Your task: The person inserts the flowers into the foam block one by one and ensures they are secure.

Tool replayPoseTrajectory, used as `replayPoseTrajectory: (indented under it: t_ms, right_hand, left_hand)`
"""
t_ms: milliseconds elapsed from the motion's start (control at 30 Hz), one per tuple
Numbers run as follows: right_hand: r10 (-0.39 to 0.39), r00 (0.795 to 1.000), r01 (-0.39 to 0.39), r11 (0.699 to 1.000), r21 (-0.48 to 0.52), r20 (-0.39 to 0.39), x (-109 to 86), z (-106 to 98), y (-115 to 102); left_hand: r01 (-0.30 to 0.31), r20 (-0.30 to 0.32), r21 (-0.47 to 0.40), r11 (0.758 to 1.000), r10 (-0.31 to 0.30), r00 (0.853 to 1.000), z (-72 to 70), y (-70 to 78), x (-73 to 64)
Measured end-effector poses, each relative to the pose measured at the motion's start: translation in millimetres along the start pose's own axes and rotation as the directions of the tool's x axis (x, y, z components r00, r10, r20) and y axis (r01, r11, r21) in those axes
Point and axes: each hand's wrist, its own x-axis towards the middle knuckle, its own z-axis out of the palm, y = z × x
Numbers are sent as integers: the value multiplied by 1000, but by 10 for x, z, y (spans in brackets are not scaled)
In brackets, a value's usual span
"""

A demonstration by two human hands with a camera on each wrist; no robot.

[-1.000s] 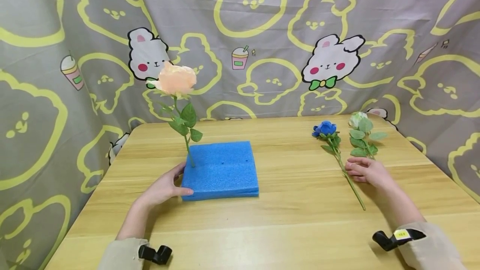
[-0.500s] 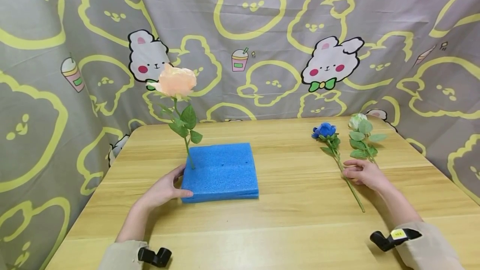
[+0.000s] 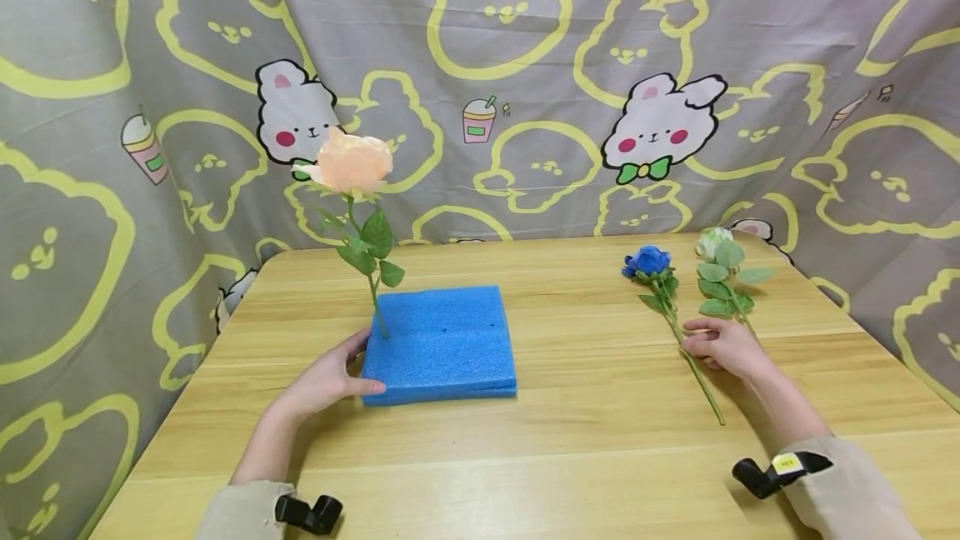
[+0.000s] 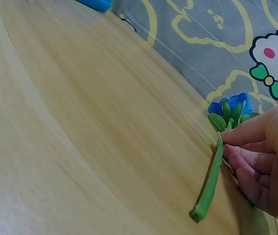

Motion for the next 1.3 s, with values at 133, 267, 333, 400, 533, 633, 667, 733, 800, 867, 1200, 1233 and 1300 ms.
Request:
replayPoseTrajectory:
  t_ms: [133, 267, 333, 400, 533, 633, 667, 733, 800, 867, 1200, 1233, 1300]
  right_hand:
    - [7, 1000, -7, 1000, 25, 12, 0, -2, 11]
    - [-3, 999, -1, 995, 99, 38, -3, -10, 19]
    - [-9, 998, 1, 991, 135, 55, -1, -13, 17]
    - [-10, 997, -3, 985, 175, 73, 2, -14, 10]
    - [-17, 995, -10, 964, 266, 101, 12, -10, -13]
    - [-21, 994, -15, 945, 327, 107, 17, -9, -39]
    - [-24, 994, -14, 940, 341, 108, 18, -11, -49]
    - [-30, 993, -13, 931, 364, 111, 19, -14, -74]
    - [-34, 993, -11, 927, 375, 112, 23, -16, -100]
    - [-41, 993, -4, 923, 385, 109, 31, -14, -119]
    - [-88, 992, 40, 900, 434, 91, 40, -7, -214]
    - [-94, 991, 42, 893, 447, 95, 39, -7, -221]
    - [-105, 989, 44, 877, 478, 102, 38, -4, -236]
  left_hand:
    - [2, 1, -2, 1000, -2, 1000, 2, -7, 1]
    - [4, 3, -14, 1000, -4, 1000, 8, -12, 0]
    - [6, 5, -18, 1000, -6, 1000, 12, -14, -1]
    - [7, 4, -17, 1000, -7, 1000, 14, -17, -1]
    - [8, 4, -18, 1000, -8, 1000, 16, -20, -1]
    - [10, 4, -20, 1000, -9, 1000, 16, -15, -2]
    - [10, 4, -18, 1000, -10, 1000, 16, -13, -2]
    - [9, 5, -15, 1000, -9, 1000, 13, -7, -1]
    - [8, 5, -11, 1000, -8, 1000, 9, -1, 1]
    - [7, 5, -12, 1000, -7, 1000, 7, 1, 3]
    - [7, 8, -10, 1000, -7, 1000, -2, 2, 4]
    - [7, 9, -11, 1000, -7, 1000, -3, 2, 3]
    - [7, 9, -12, 1000, -7, 1000, -3, 4, 1]
